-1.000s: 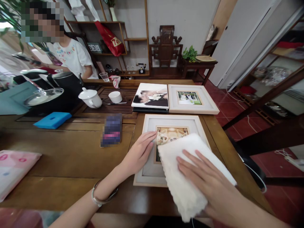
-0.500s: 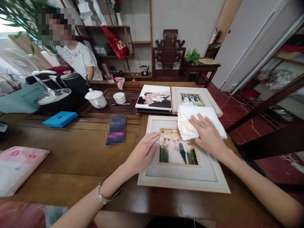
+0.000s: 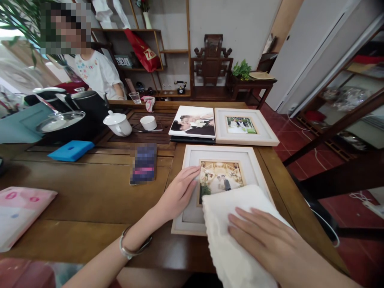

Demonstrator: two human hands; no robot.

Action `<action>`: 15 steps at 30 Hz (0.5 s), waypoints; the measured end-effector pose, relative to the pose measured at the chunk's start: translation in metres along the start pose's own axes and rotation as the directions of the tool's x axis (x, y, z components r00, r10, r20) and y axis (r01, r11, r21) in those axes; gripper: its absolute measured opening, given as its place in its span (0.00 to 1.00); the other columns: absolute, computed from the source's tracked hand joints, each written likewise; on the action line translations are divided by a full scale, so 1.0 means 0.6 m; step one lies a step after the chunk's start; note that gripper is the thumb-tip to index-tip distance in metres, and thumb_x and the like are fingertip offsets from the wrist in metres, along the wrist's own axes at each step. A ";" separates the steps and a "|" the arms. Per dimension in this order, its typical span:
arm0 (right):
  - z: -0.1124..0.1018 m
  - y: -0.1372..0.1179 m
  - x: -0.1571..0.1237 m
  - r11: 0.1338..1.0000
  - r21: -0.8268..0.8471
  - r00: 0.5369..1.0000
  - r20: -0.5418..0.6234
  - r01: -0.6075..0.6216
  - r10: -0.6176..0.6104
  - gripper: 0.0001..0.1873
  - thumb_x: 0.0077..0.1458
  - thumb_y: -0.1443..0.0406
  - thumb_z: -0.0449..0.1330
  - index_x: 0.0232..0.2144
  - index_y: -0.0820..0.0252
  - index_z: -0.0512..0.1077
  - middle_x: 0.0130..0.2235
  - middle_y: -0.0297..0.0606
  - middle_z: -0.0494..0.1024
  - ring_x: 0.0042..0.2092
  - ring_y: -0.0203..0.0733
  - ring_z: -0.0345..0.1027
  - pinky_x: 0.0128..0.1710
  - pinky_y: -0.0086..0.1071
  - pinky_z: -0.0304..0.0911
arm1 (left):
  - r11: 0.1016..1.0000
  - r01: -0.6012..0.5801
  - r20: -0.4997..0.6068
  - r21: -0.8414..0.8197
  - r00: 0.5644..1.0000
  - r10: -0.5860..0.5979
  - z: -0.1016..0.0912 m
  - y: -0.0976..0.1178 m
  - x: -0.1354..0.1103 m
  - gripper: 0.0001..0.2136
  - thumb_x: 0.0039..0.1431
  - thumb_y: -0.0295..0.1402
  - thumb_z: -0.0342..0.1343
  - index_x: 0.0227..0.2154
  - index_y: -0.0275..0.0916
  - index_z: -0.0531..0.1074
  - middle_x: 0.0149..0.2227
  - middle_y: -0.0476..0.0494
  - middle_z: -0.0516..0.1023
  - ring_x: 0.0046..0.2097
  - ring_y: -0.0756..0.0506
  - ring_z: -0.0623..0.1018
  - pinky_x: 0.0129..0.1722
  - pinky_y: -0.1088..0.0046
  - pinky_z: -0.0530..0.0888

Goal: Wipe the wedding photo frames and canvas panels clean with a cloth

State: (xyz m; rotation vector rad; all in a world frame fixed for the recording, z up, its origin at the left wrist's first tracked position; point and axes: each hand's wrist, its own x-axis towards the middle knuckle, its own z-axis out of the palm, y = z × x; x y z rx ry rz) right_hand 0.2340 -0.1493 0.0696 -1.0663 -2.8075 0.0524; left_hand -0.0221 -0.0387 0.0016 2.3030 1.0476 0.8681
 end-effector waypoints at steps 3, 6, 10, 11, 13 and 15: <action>0.033 0.020 0.017 0.997 -0.065 0.999 -0.037 -0.035 0.033 0.39 0.39 0.75 0.53 0.58 0.66 0.66 0.62 0.49 0.65 0.64 0.55 0.55 0.60 0.51 0.57 | 1.000 0.011 0.008 0.002 1.000 -0.011 -0.001 0.001 0.000 0.18 0.70 0.31 0.40 0.58 0.37 0.65 0.60 0.37 0.68 0.63 0.42 0.65 0.64 0.52 0.62; 0.067 0.070 0.040 0.967 -0.213 0.984 -0.135 -0.142 0.115 0.38 0.41 0.80 0.50 0.59 0.75 0.63 0.61 0.55 0.65 0.65 0.58 0.51 0.61 0.57 0.52 | 1.000 0.022 0.013 0.006 1.000 -0.022 -0.001 0.001 0.000 0.18 0.70 0.31 0.40 0.59 0.37 0.65 0.60 0.37 0.68 0.63 0.42 0.65 0.64 0.51 0.62; 0.078 0.131 0.065 0.902 -0.312 0.944 -0.233 -0.300 0.233 0.36 0.43 0.80 0.50 0.58 0.80 0.63 0.60 0.60 0.65 0.65 0.62 0.51 0.62 0.56 0.50 | 0.999 0.032 0.011 0.005 0.999 -0.032 -0.002 0.003 0.000 0.18 0.70 0.31 0.40 0.58 0.38 0.65 0.60 0.37 0.69 0.63 0.42 0.65 0.64 0.50 0.61; 0.076 0.136 0.071 0.897 -0.311 0.941 -0.223 -0.316 0.254 0.35 0.42 0.79 0.51 0.57 0.81 0.63 0.60 0.60 0.65 0.65 0.63 0.51 0.62 0.56 0.50 | 0.999 0.038 0.010 0.005 0.999 -0.038 -0.002 0.003 0.000 0.18 0.70 0.31 0.40 0.58 0.38 0.65 0.60 0.37 0.68 0.63 0.42 0.65 0.64 0.50 0.61; 0.070 0.129 0.082 0.902 -0.288 0.943 -0.186 -0.321 0.276 0.35 0.42 0.76 0.54 0.55 0.83 0.64 0.60 0.63 0.65 0.64 0.64 0.51 0.61 0.55 0.51 | 0.999 0.052 0.010 0.001 0.999 -0.052 -0.002 0.004 0.001 0.18 0.70 0.32 0.41 0.58 0.38 0.65 0.60 0.37 0.68 0.63 0.42 0.65 0.64 0.51 0.61; 0.060 0.103 0.093 0.916 -0.245 0.947 -0.141 -0.317 0.290 0.31 0.43 0.71 0.56 0.52 0.83 0.68 0.57 0.63 0.68 0.61 0.65 0.56 0.58 0.53 0.57 | 0.998 0.060 0.006 -0.006 0.998 -0.059 -0.002 0.005 0.001 0.18 0.70 0.33 0.41 0.58 0.38 0.66 0.60 0.37 0.68 0.63 0.42 0.66 0.64 0.51 0.61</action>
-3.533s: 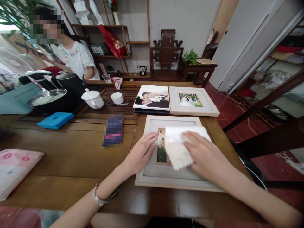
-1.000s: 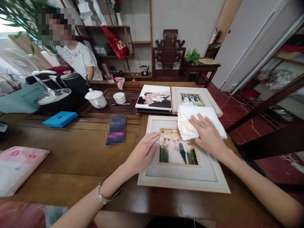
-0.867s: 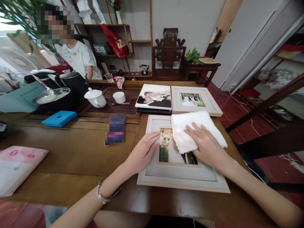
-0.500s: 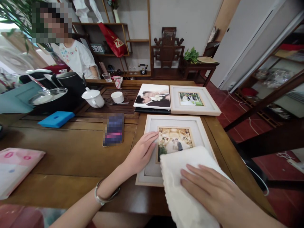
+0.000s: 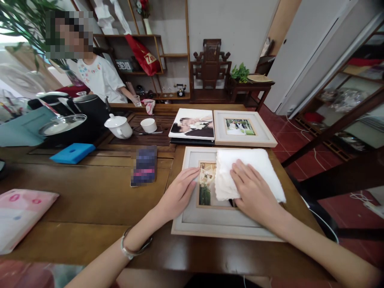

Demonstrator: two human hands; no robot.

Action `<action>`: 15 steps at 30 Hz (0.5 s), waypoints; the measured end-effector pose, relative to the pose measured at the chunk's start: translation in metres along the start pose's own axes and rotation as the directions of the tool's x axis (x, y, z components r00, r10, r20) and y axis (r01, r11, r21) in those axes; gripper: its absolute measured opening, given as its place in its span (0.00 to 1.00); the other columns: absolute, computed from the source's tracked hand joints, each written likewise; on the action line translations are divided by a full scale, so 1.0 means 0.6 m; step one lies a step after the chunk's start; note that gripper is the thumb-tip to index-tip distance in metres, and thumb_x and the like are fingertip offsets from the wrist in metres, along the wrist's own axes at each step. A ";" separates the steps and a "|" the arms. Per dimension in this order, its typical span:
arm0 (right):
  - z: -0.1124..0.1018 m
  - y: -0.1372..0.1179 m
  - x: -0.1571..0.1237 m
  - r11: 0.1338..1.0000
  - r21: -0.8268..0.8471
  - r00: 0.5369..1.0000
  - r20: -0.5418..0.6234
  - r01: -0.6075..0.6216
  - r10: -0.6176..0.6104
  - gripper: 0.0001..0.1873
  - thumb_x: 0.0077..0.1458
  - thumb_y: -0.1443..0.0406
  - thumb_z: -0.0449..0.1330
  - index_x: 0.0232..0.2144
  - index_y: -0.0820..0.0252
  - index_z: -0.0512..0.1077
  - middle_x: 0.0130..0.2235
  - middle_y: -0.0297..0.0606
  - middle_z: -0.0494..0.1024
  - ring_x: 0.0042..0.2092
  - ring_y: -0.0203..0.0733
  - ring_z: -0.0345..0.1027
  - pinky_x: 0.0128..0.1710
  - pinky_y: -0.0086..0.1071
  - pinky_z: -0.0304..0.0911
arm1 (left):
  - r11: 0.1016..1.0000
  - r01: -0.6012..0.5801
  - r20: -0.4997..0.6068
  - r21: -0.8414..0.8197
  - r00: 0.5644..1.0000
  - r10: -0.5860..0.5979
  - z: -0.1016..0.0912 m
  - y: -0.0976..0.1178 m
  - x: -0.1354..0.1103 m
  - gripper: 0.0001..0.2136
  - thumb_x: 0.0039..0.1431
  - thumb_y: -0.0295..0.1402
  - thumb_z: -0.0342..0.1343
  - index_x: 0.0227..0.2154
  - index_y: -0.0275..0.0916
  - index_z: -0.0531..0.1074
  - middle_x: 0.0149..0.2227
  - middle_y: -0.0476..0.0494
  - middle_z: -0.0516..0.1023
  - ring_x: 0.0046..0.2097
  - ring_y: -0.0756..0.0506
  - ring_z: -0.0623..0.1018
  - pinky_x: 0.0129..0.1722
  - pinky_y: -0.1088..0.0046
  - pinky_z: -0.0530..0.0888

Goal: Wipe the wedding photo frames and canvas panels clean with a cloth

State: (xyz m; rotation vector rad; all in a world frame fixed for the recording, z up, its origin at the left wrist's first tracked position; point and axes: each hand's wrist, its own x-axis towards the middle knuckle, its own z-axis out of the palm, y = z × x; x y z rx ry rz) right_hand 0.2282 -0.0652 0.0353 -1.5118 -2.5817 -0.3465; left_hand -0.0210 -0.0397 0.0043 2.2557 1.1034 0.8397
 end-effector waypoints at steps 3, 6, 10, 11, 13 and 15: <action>-0.033 -0.055 0.003 0.998 0.065 0.997 0.076 0.015 -0.020 0.22 0.46 0.64 0.58 0.42 0.74 0.75 0.45 0.58 0.77 0.50 0.63 0.65 0.47 0.51 0.64 | 1.000 0.000 -0.006 -0.009 1.000 -0.001 0.002 0.001 0.000 0.19 0.70 0.33 0.40 0.58 0.37 0.65 0.60 0.37 0.69 0.63 0.41 0.66 0.64 0.51 0.61; -0.061 -0.113 0.006 0.992 0.096 0.988 0.121 0.085 -0.097 0.16 0.47 0.61 0.59 0.33 0.69 0.78 0.33 0.53 0.78 0.41 0.59 0.67 0.41 0.51 0.64 | 1.000 0.008 -0.008 -0.019 1.000 -0.008 0.003 -0.001 -0.001 0.19 0.70 0.32 0.39 0.58 0.36 0.65 0.60 0.36 0.68 0.63 0.41 0.65 0.64 0.51 0.61; -0.064 -0.178 0.003 0.976 0.096 0.976 0.075 0.195 -0.202 0.20 0.47 0.58 0.59 0.32 0.72 0.78 0.29 0.54 0.77 0.39 0.59 0.68 0.42 0.53 0.63 | 0.997 -0.039 -0.026 -0.065 0.999 0.037 0.002 -0.009 -0.003 0.19 0.68 0.29 0.40 0.58 0.39 0.65 0.60 0.35 0.68 0.63 0.40 0.66 0.62 0.49 0.63; -0.059 -0.190 0.000 0.974 0.071 0.975 0.026 0.216 -0.219 0.22 0.47 0.58 0.58 0.34 0.74 0.78 0.31 0.56 0.78 0.42 0.62 0.68 0.44 0.54 0.62 | 0.995 -0.067 -0.030 -0.080 0.997 0.065 0.002 -0.012 -0.003 0.19 0.67 0.28 0.41 0.59 0.39 0.64 0.60 0.35 0.68 0.62 0.39 0.66 0.62 0.49 0.64; -0.046 -0.209 -0.009 0.969 -0.006 0.964 -0.106 0.246 -0.245 0.24 0.49 0.60 0.56 0.38 0.79 0.77 0.38 0.61 0.79 0.48 0.66 0.67 0.48 0.55 0.59 | 0.987 -0.121 -0.038 -0.103 0.992 0.118 0.001 -0.016 -0.005 0.20 0.66 0.27 0.43 0.59 0.41 0.63 0.60 0.34 0.68 0.62 0.38 0.66 0.61 0.48 0.64; -0.035 -0.217 -0.020 0.965 -0.081 0.937 -0.233 0.249 -0.262 0.21 0.52 0.66 0.54 0.42 0.80 0.76 0.43 0.61 0.79 0.51 0.65 0.67 0.51 0.54 0.57 | 0.984 -0.138 -0.044 -0.108 0.990 0.134 0.001 -0.018 -0.006 0.21 0.65 0.26 0.44 0.60 0.41 0.63 0.60 0.35 0.68 0.62 0.38 0.66 0.61 0.48 0.64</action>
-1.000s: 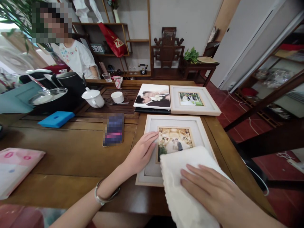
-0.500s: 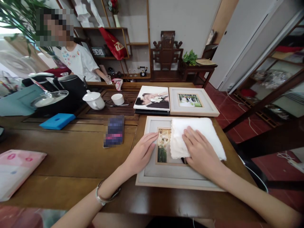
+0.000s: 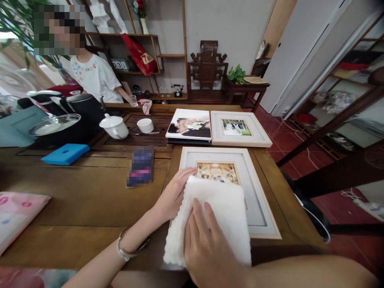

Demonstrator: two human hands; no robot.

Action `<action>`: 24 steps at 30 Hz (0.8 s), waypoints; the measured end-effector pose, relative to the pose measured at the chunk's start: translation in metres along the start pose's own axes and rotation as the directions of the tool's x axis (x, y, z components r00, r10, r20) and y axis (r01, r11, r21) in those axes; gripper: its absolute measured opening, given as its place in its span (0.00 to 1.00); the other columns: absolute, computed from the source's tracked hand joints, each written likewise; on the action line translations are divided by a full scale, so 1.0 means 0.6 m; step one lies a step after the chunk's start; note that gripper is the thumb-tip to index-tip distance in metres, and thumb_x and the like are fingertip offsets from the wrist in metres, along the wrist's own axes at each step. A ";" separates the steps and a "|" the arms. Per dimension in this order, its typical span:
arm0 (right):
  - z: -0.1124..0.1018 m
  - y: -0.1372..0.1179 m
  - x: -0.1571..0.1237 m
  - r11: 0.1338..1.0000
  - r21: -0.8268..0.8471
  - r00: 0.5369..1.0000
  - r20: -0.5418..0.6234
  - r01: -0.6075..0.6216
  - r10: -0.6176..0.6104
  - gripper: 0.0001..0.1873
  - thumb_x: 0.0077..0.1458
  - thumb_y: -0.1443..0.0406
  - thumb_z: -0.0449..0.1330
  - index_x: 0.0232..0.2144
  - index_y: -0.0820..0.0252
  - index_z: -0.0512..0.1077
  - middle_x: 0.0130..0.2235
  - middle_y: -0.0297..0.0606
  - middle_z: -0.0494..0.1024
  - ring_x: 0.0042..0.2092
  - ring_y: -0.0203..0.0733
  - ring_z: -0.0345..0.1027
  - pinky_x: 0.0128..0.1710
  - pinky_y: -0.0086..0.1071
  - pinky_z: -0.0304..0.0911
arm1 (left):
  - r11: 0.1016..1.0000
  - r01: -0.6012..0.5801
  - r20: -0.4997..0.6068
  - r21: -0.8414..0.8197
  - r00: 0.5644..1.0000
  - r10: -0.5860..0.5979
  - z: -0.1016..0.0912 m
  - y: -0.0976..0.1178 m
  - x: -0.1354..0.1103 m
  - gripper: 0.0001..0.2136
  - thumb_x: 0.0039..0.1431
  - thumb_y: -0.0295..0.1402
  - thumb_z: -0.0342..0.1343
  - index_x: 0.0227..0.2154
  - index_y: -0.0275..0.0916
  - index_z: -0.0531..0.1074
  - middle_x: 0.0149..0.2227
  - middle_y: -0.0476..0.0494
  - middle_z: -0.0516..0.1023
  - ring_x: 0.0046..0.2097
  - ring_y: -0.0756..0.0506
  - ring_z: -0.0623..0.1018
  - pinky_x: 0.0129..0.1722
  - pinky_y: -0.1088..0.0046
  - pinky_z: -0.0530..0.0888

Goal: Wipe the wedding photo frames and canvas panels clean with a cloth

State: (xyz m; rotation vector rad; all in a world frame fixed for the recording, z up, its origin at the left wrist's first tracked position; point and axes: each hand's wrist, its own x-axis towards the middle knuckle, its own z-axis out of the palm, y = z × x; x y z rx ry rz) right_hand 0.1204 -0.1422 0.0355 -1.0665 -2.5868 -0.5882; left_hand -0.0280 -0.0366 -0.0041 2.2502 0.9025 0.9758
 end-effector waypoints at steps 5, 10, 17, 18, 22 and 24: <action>-0.002 0.022 -0.046 0.999 -0.046 1.000 -0.002 0.024 -0.024 0.20 0.56 0.71 0.48 0.44 0.78 0.75 0.44 0.58 0.79 0.50 0.60 0.70 0.51 0.51 0.60 | 0.997 0.059 0.008 0.049 0.998 -0.059 0.002 0.005 -0.001 0.23 0.63 0.21 0.42 0.60 0.42 0.63 0.60 0.37 0.68 0.63 0.40 0.65 0.62 0.47 0.63; -0.039 0.097 -0.101 1.000 -0.015 0.993 0.119 -0.015 0.016 0.22 0.46 0.73 0.50 0.42 0.68 0.76 0.44 0.52 0.80 0.48 0.57 0.71 0.46 0.47 0.66 | 0.994 0.056 0.029 0.093 0.998 -0.059 0.003 0.007 0.002 0.23 0.61 0.20 0.42 0.58 0.39 0.64 0.60 0.37 0.67 0.63 0.41 0.64 0.64 0.49 0.61; -0.073 0.263 -0.128 0.992 0.048 0.980 0.168 -0.119 0.110 0.29 0.36 0.76 0.51 0.43 0.55 0.74 0.42 0.41 0.81 0.44 0.52 0.74 0.44 0.47 0.67 | 0.992 0.060 0.023 0.108 0.998 -0.063 0.003 0.010 0.004 0.21 0.63 0.21 0.42 0.57 0.40 0.65 0.60 0.36 0.68 0.63 0.40 0.66 0.63 0.47 0.63; -0.070 0.287 -0.124 0.984 0.060 0.973 0.173 -0.168 0.156 0.28 0.39 0.76 0.51 0.43 0.54 0.73 0.43 0.41 0.81 0.44 0.52 0.74 0.43 0.47 0.67 | 0.993 0.056 0.020 0.106 0.998 -0.059 0.003 0.009 0.004 0.22 0.63 0.21 0.42 0.57 0.40 0.65 0.60 0.36 0.68 0.63 0.40 0.66 0.63 0.47 0.63; -0.038 0.347 -0.084 0.896 0.126 0.902 0.138 -0.426 0.409 0.19 0.50 0.73 0.51 0.43 0.58 0.72 0.45 0.46 0.79 0.43 0.53 0.73 0.39 0.43 0.68 | 0.993 0.053 0.009 0.104 0.999 -0.054 0.004 0.007 0.003 0.23 0.63 0.20 0.41 0.58 0.41 0.65 0.60 0.37 0.68 0.63 0.41 0.66 0.63 0.48 0.64; -0.011 0.351 -0.048 0.858 0.213 0.883 0.077 -0.468 0.463 0.17 0.51 0.73 0.50 0.40 0.62 0.73 0.42 0.48 0.79 0.42 0.54 0.73 0.39 0.44 0.68 | 0.994 0.044 0.008 0.104 0.999 -0.045 0.005 0.006 0.002 0.24 0.63 0.19 0.40 0.58 0.41 0.64 0.60 0.37 0.68 0.63 0.41 0.66 0.63 0.49 0.64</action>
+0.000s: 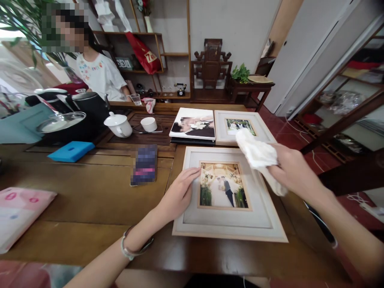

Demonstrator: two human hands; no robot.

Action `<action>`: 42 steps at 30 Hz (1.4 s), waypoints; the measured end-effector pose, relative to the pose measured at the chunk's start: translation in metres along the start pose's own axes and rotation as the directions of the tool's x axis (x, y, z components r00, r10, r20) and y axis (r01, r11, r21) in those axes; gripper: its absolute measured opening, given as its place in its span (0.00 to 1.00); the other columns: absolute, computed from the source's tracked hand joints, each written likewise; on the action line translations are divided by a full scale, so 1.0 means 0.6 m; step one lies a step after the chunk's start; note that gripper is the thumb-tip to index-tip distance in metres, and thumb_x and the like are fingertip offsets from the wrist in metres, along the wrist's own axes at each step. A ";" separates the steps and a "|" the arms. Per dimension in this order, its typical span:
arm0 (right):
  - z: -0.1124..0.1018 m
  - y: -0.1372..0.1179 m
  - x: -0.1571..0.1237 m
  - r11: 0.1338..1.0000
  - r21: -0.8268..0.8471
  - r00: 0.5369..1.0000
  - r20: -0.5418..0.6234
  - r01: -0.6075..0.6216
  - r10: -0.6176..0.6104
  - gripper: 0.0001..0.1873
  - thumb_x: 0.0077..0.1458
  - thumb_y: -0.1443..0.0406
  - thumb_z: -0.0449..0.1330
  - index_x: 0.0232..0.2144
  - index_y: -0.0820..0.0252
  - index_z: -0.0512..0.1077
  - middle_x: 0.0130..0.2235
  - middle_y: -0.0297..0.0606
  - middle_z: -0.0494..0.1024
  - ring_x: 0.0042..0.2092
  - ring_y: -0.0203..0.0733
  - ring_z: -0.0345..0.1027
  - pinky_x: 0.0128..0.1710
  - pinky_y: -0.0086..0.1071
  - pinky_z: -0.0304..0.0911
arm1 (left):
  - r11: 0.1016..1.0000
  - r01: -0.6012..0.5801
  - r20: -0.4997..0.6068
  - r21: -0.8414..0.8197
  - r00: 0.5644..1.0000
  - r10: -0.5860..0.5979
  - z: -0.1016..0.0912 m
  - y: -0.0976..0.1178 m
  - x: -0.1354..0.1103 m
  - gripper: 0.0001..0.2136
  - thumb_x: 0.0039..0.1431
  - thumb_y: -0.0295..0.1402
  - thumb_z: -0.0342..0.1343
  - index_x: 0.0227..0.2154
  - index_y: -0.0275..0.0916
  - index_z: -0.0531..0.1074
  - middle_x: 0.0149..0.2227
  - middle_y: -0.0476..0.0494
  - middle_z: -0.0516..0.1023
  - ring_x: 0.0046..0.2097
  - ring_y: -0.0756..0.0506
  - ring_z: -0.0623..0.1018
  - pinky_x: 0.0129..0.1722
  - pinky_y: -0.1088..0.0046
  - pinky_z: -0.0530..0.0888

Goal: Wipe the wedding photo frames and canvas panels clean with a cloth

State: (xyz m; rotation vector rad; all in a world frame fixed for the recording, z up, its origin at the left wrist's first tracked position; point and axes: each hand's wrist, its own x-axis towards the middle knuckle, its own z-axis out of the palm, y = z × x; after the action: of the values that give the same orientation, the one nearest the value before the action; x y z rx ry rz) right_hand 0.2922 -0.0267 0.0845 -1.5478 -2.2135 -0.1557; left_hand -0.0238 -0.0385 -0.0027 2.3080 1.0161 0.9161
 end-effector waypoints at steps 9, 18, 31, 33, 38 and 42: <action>0.144 -0.126 0.106 0.928 0.189 0.933 0.108 0.320 -0.343 0.34 0.43 0.76 0.52 0.56 0.66 0.67 0.60 0.47 0.68 0.64 0.52 0.55 0.62 0.53 0.48 | 1.000 -0.014 0.012 -0.008 1.000 0.014 -0.003 0.002 0.003 0.25 0.61 0.18 0.41 0.59 0.41 0.63 0.60 0.37 0.68 0.62 0.40 0.66 0.62 0.48 0.64; 0.094 -0.070 0.067 0.850 0.270 0.766 0.371 0.453 -0.525 0.39 0.38 0.79 0.49 0.56 0.65 0.67 0.60 0.42 0.69 0.67 0.43 0.48 0.67 0.50 0.37 | 0.999 -0.030 0.004 -0.018 1.000 0.031 0.000 -0.003 -0.002 0.24 0.61 0.17 0.40 0.58 0.39 0.64 0.59 0.37 0.69 0.63 0.41 0.65 0.63 0.51 0.64; 0.057 -0.031 -0.025 0.925 -0.201 0.931 0.242 0.322 -0.272 0.27 0.42 0.73 0.53 0.47 0.75 0.73 0.47 0.56 0.78 0.47 0.58 0.70 0.48 0.51 0.67 | 1.000 -0.010 -0.002 -0.010 1.000 0.010 0.000 -0.002 -0.004 0.23 0.63 0.19 0.40 0.58 0.39 0.63 0.60 0.37 0.68 0.64 0.42 0.65 0.64 0.51 0.63; 0.054 -0.083 -0.051 0.927 -0.171 0.920 0.274 0.334 -0.280 0.25 0.40 0.72 0.53 0.43 0.72 0.75 0.44 0.54 0.79 0.42 0.57 0.71 0.43 0.49 0.69 | 1.000 -0.007 0.002 -0.005 1.000 0.007 0.000 -0.001 -0.004 0.23 0.63 0.19 0.40 0.59 0.39 0.63 0.60 0.37 0.68 0.64 0.42 0.65 0.64 0.51 0.62; 0.035 -0.187 -0.114 0.921 0.018 0.883 0.278 0.389 -0.378 0.30 0.33 0.70 0.54 0.44 0.67 0.74 0.44 0.49 0.79 0.43 0.54 0.71 0.42 0.44 0.70 | 0.999 0.027 0.009 0.021 1.000 -0.027 0.001 0.001 -0.002 0.20 0.66 0.23 0.41 0.59 0.38 0.63 0.60 0.37 0.68 0.64 0.42 0.64 0.64 0.51 0.62; 0.050 -0.177 -0.119 0.902 -0.048 0.876 0.265 0.429 -0.403 0.36 0.34 0.72 0.55 0.51 0.69 0.70 0.57 0.52 0.71 0.56 0.63 0.62 0.56 0.55 0.60 | 0.999 0.040 0.017 0.035 0.999 -0.041 0.001 0.003 0.000 0.18 0.67 0.27 0.43 0.59 0.37 0.63 0.60 0.36 0.68 0.64 0.42 0.65 0.64 0.51 0.62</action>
State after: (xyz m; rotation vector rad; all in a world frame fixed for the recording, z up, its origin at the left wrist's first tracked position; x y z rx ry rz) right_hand 0.2067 -0.1178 0.0444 -1.1649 -2.7621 -0.2195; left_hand -0.0223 -0.0395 -0.0022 2.3114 1.0755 0.8664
